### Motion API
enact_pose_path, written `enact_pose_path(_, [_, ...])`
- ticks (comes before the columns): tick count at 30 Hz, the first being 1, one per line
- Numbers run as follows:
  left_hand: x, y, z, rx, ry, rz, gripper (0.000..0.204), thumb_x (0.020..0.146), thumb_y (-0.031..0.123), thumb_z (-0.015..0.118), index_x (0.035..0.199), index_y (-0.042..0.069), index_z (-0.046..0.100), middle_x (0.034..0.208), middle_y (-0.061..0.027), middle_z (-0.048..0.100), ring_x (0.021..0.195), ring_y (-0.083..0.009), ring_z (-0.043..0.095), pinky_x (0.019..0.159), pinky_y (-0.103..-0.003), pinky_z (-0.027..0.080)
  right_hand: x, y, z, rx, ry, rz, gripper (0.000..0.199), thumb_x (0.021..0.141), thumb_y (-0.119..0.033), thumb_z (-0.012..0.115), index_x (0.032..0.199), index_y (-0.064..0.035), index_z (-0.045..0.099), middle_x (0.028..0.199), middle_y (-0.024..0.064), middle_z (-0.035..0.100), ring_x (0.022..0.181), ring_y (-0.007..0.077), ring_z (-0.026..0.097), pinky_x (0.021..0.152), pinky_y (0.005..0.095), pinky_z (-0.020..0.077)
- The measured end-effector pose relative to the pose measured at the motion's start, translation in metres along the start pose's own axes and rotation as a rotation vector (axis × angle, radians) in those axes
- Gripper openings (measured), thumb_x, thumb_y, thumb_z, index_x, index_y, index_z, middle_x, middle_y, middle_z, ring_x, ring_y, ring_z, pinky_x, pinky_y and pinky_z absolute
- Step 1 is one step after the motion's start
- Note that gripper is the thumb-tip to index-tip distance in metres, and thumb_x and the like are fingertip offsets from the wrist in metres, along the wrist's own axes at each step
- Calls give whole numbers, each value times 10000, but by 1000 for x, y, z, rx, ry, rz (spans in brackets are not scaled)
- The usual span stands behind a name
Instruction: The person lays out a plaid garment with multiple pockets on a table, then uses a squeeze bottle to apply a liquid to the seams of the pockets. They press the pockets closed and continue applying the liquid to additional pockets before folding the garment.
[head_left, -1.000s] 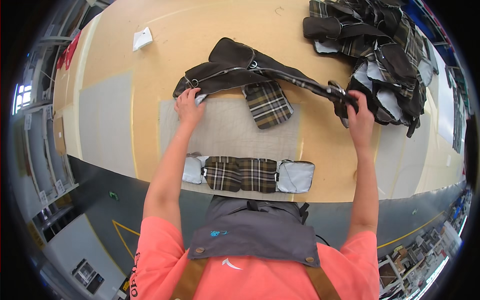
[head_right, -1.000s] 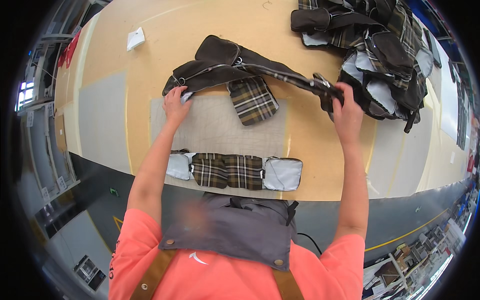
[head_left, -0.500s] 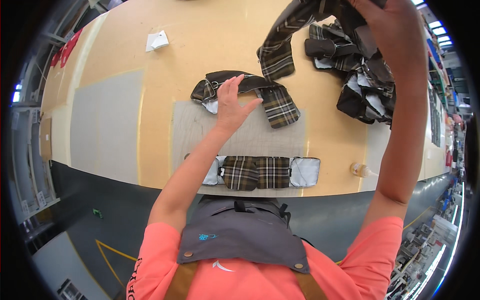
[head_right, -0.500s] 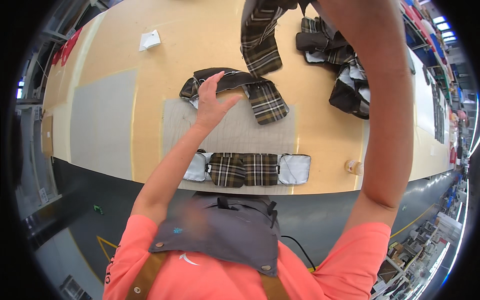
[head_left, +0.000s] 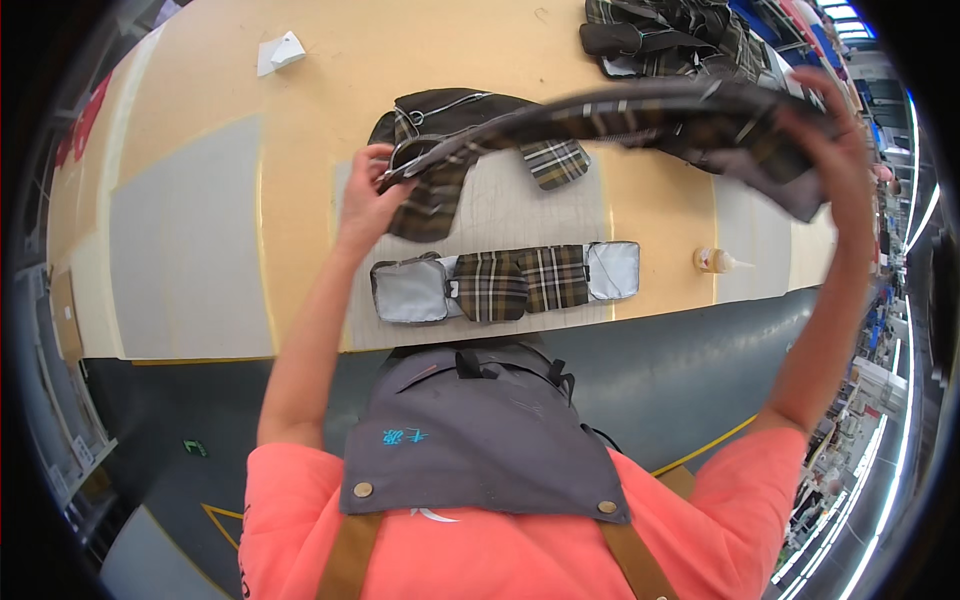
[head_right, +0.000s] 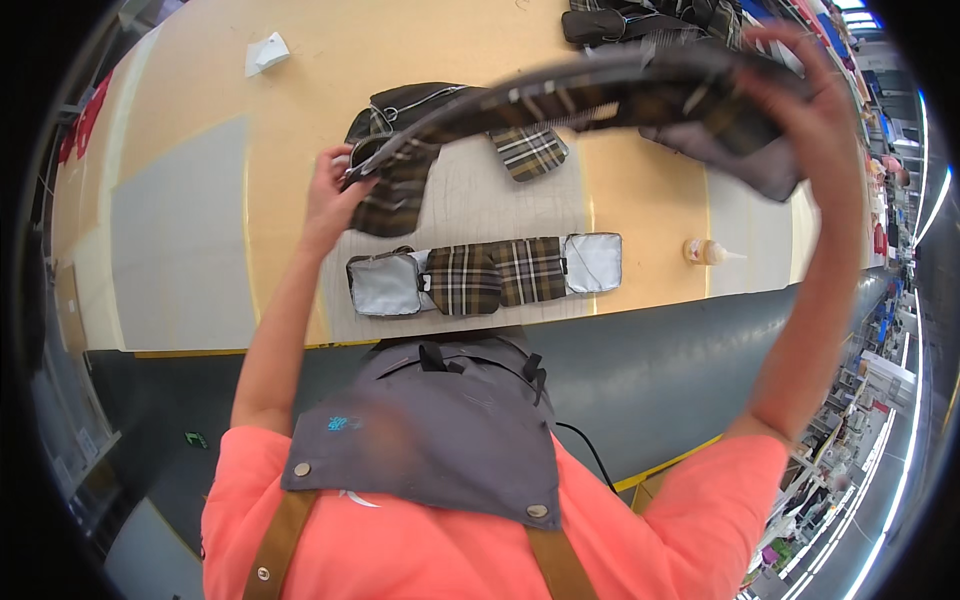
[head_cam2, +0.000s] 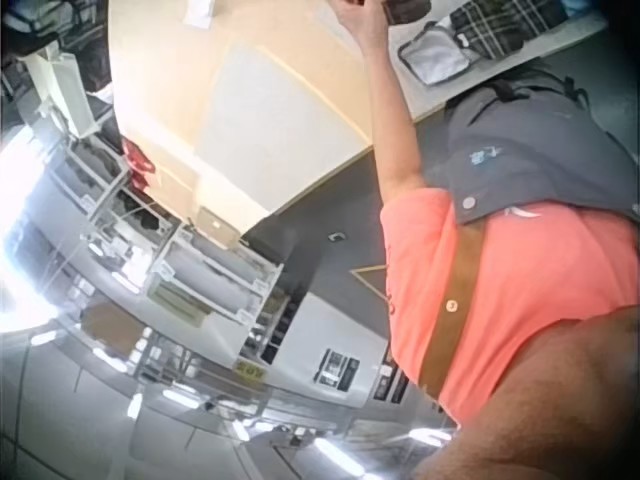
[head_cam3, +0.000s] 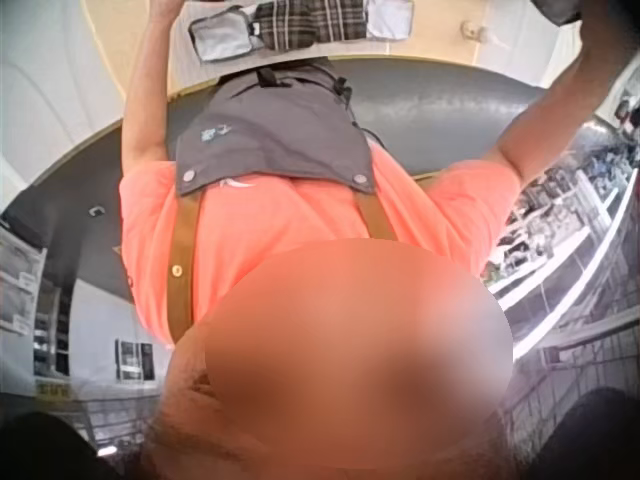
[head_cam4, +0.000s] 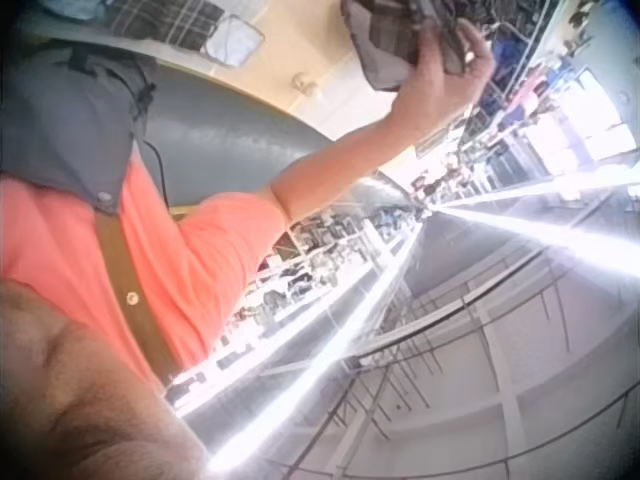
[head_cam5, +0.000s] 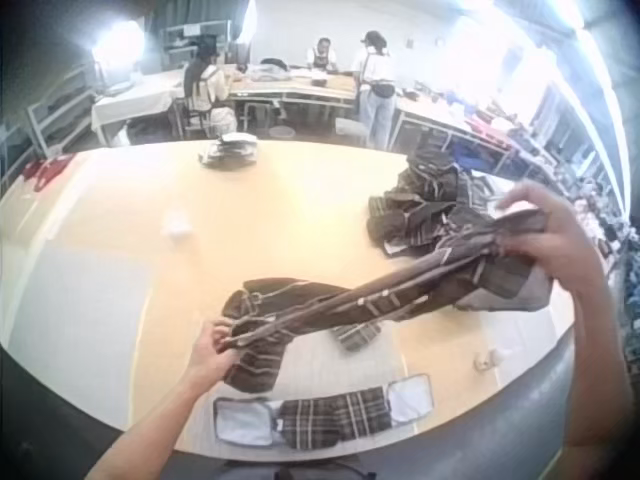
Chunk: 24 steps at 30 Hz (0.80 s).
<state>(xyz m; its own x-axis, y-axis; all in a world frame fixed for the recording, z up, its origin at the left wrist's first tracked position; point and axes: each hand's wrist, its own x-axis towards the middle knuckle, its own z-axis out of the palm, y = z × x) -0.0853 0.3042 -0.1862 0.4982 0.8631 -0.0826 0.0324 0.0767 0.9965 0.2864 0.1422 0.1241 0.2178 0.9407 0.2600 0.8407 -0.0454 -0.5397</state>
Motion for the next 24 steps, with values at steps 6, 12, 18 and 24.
enact_pose_path(6, [-3,6,-60,341,-468,-435,358,760,90,750,1107,67,664,831,24,644,759,-50,570,683,-201,441,-94,162,132,457,-255,656,284,778,-60,720,1048,-64,635,1003,16,618,899,98,587,788,231,465])
enact_pose_path(12, [34,-36,-63,500,-621,-582,372,743,156,767,1099,70,698,906,-33,686,862,-114,601,807,-266,474,-122,242,222,433,-381,750,371,755,-175,768,1086,-49,654,992,54,645,880,130,593,775,277,472])
enact_pose_path(18, [6,-78,-59,1005,31,75,470,752,285,767,1124,27,638,1014,-124,651,927,-230,617,828,-339,487,-152,282,247,38,74,639,439,796,-336,727,1078,-11,641,965,135,662,869,224,626,776,302,482])
enact_pose_path(24, [-55,-87,-19,909,393,-117,625,682,299,822,1194,47,566,976,-143,598,924,-296,572,845,-402,465,-167,235,272,-32,22,924,504,831,-410,683,1094,8,586,860,125,677,806,207,637,751,300,491])
